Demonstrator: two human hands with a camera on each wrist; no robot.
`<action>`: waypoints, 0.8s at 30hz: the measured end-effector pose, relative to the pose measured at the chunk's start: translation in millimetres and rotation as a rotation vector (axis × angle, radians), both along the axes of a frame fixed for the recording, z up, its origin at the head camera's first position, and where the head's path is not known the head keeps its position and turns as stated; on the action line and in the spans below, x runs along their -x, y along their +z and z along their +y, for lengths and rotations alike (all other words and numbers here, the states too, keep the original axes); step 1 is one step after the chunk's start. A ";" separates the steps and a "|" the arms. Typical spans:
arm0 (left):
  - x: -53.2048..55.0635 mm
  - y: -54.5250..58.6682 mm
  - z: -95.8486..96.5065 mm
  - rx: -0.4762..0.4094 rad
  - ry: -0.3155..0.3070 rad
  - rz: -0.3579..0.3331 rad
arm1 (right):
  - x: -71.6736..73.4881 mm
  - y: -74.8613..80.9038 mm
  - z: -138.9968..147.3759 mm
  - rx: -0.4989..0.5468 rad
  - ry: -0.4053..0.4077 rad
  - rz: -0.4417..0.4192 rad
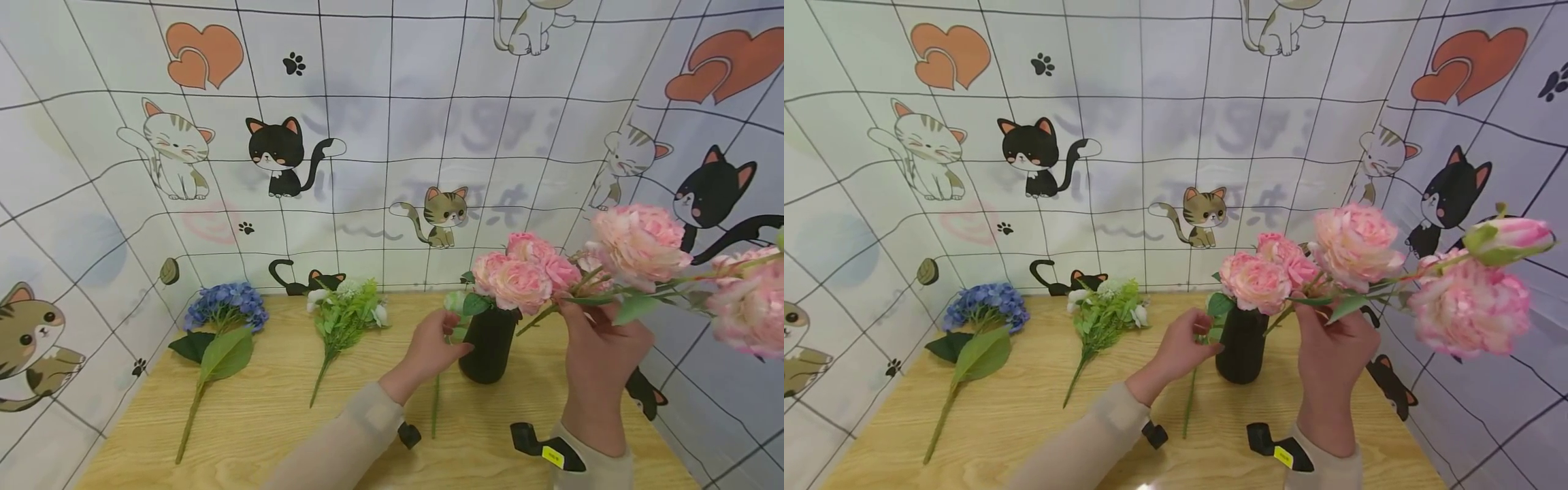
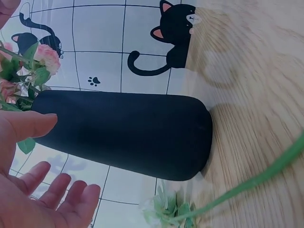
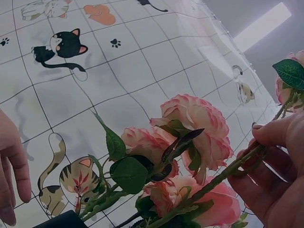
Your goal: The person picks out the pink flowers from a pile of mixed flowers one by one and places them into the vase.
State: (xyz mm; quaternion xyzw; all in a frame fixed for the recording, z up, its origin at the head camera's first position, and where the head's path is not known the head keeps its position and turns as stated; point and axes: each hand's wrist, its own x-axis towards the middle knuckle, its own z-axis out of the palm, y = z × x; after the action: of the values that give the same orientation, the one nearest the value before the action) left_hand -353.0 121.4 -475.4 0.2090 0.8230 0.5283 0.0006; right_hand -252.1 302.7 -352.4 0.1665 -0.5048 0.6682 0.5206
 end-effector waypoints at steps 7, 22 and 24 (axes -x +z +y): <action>1.3 2.6 11.9 -0.049 0.016 -0.025 | 2.2 1.5 -1.4 0.031 -0.004 0.008; -1.5 0.0 39.4 -0.041 0.089 -0.039 | 5.9 2.2 -2.1 0.140 -0.020 -0.001; -0.8 -1.0 42.3 -0.054 0.086 -0.042 | 6.3 1.9 -2.3 0.144 -0.037 -0.011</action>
State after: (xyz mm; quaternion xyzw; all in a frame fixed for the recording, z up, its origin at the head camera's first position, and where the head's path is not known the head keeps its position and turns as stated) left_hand -352.1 163.7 -476.4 0.1625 0.8164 0.5540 -0.0106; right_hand -258.4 300.4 -350.5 0.1155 -0.4613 0.6940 0.5406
